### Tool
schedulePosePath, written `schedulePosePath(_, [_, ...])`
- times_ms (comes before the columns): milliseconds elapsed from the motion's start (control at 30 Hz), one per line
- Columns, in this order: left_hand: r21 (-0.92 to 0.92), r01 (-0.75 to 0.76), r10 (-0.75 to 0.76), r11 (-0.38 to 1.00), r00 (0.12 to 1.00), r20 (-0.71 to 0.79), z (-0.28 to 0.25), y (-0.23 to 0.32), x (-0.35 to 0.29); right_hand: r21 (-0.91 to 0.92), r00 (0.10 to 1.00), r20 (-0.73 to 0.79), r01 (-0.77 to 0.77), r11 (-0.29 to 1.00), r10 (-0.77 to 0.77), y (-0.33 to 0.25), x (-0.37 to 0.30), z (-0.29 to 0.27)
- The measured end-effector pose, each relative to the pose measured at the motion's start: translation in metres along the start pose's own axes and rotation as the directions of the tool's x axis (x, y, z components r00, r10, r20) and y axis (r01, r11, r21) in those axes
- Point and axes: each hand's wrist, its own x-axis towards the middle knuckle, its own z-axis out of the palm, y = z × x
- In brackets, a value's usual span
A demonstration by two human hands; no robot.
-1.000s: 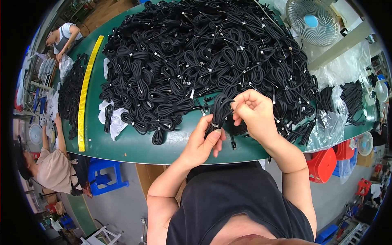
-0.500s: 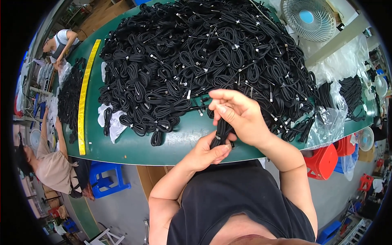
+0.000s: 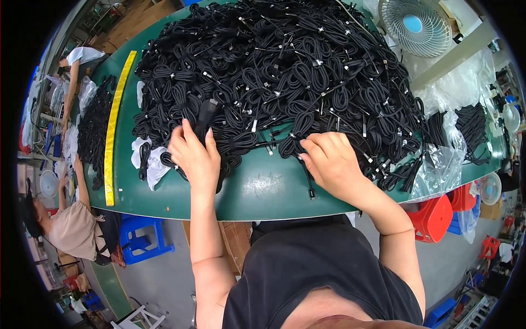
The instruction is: Bundling black cables using white twist ties at a factory workbench.
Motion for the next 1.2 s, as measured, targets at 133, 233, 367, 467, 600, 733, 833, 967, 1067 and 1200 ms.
schedulePosePath(133, [-0.012, -0.222, 0.221, 0.975, 0.974, -0.052, -0.002, 0.026, 0.009, -0.007, 1.000, -0.018, 0.003, 1.000, -0.003, -0.002, -0.002, 0.001])
schedulePosePath(233, [-0.442, -0.204, 0.322, 0.873, 0.923, 0.210, 0.024, 0.050, -0.009, 0.029, 0.997, -0.079, -0.015, 0.999, 0.017, -0.002, -0.001, 0.001])
schedulePosePath(367, [-0.470, -0.089, 0.321, 0.878, 0.839, 0.440, 0.050, 0.079, -0.027, 0.023, 0.994, -0.104, -0.020, 1.000, 0.022, -0.003, -0.003, -0.002])
schedulePosePath(467, [-0.526, 0.034, 0.247, 0.850, 0.856, 0.455, 0.048, 0.081, -0.022, 0.039, 0.997, -0.068, -0.043, 0.998, 0.045, -0.003, -0.007, -0.003])
schedulePosePath(600, [-0.641, 0.510, 0.031, 0.574, 0.768, 0.639, 0.043, 0.068, -0.020, 0.057, 0.996, -0.072, -0.052, 0.997, 0.056, -0.007, -0.006, 0.002])
schedulePosePath(733, [-0.704, 0.670, 0.004, 0.234, 0.724, 0.690, 0.014, 0.066, -0.010, 0.078, 0.999, -0.026, -0.033, 0.996, 0.035, -0.011, -0.002, 0.006])
schedulePosePath(833, [-0.705, 0.709, 0.070, 0.001, 0.703, 0.707, 0.000, 0.070, -0.010, 0.142, 1.000, 0.008, 0.006, 0.990, -0.007, -0.012, -0.003, 0.008])
schedulePosePath(967, [-0.632, 0.727, 0.142, -0.269, 0.679, 0.720, -0.009, 0.071, -0.013, 0.277, 1.000, 0.023, -0.012, 0.961, 0.006, -0.018, 0.008, -0.007])
schedulePosePath(1067, [-0.651, 0.680, 0.122, -0.336, 0.717, 0.686, -0.010, 0.075, -0.017, 0.352, 0.999, 0.031, -0.022, 0.936, 0.012, -0.017, 0.008, -0.004])
schedulePosePath(1200, [-0.548, 0.673, 0.173, -0.497, 0.696, 0.697, -0.013, 0.076, -0.014, 0.409, 0.997, -0.035, -0.051, 0.911, 0.071, -0.011, 0.011, -0.002])
